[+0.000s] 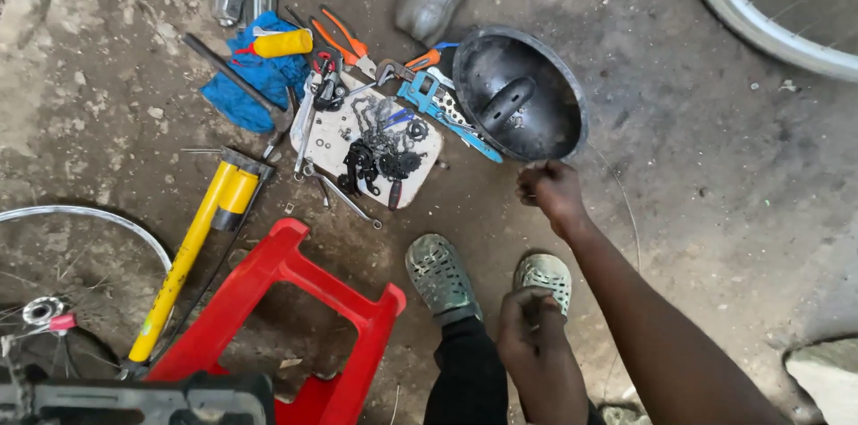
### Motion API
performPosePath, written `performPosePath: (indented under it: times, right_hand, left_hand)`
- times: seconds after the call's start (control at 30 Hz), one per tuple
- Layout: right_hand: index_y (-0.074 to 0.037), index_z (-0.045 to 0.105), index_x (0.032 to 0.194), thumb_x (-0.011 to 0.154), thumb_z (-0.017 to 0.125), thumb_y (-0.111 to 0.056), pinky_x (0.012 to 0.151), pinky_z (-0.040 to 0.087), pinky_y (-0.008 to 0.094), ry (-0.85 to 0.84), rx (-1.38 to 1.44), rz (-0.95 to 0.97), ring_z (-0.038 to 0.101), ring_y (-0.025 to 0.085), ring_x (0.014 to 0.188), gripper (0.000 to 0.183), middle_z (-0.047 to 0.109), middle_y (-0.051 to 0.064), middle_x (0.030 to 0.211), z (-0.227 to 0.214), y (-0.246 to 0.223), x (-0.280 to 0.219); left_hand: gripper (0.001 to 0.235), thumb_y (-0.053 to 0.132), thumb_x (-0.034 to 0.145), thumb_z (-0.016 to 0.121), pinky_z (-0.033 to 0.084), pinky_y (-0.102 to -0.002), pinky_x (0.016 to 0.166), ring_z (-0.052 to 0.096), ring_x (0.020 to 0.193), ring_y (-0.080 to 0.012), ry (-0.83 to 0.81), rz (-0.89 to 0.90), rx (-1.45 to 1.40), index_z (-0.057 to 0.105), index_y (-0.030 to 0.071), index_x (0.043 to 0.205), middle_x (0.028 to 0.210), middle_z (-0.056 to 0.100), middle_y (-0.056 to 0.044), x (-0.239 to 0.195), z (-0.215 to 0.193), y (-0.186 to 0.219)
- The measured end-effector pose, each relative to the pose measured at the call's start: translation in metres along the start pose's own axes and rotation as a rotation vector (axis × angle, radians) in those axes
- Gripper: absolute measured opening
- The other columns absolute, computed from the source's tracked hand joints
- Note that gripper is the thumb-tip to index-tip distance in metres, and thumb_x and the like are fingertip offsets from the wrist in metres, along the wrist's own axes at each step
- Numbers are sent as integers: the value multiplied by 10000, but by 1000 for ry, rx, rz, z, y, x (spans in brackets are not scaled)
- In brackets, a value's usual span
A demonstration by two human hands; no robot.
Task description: The person handles a thin metal wire and small parts, then attaches the wire to the rear wheel hub of a bicycle. They later search through a toolbox for additional small parts and continue working on the wheel hub.
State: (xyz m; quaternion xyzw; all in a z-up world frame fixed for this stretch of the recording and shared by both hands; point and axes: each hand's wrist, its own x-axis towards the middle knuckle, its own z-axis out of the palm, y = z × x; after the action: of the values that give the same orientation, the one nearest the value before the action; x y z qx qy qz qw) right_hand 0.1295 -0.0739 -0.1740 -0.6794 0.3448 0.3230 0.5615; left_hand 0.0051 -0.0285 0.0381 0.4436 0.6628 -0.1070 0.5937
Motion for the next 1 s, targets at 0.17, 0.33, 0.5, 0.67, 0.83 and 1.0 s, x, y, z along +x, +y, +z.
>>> performPosePath:
  times: [0.17,0.33,0.5,0.67,0.83,1.0]
  right_hand:
    - [1,631,899,914,572,63,534,479,373,-92,-167,-15,610,244,575,87,673,171,793,20,13,11]
    - [-33,671,957,978,561,-3,599,498,377,-110,-238,34,648,243,605,116,718,159,816,37,10,-2]
    - [-33,661,896,981,706,-107,578,460,385,-158,-151,51,634,231,617,122,699,152,812,52,17,3]
    - [-60,627,859,959,728,-105,588,476,370,-186,-52,32,619,224,621,150,669,127,770,72,12,11]
    - [-54,688,845,825,741,14,496,468,365,-146,159,-24,629,223,573,89,667,105,729,86,11,22]
    - [-62,647,1027,964,664,-79,697,571,380,-193,615,99,712,259,790,67,736,136,947,98,-37,-38]
  left_hand:
    - [123,121,884,651,564,-358,727,685,790,-206,66,-13,-157,761,71,857,853,723,-72,15,-2,9]
    - [126,98,893,640,570,-361,770,691,776,-219,120,-31,-238,725,53,811,835,692,-70,15,3,35]
    - [124,100,887,673,565,-361,693,670,706,-227,186,-133,-280,775,31,879,825,718,-111,22,8,37]
    - [119,124,886,703,538,-357,699,652,682,-217,234,-151,-256,797,57,855,731,696,-102,32,7,38]
    - [126,88,818,742,495,-318,598,663,595,-219,295,-99,-320,851,39,854,629,718,-130,70,18,-7]
    - [276,35,751,652,502,-355,626,658,693,-269,295,142,-563,801,-6,980,784,747,-183,92,17,-27]
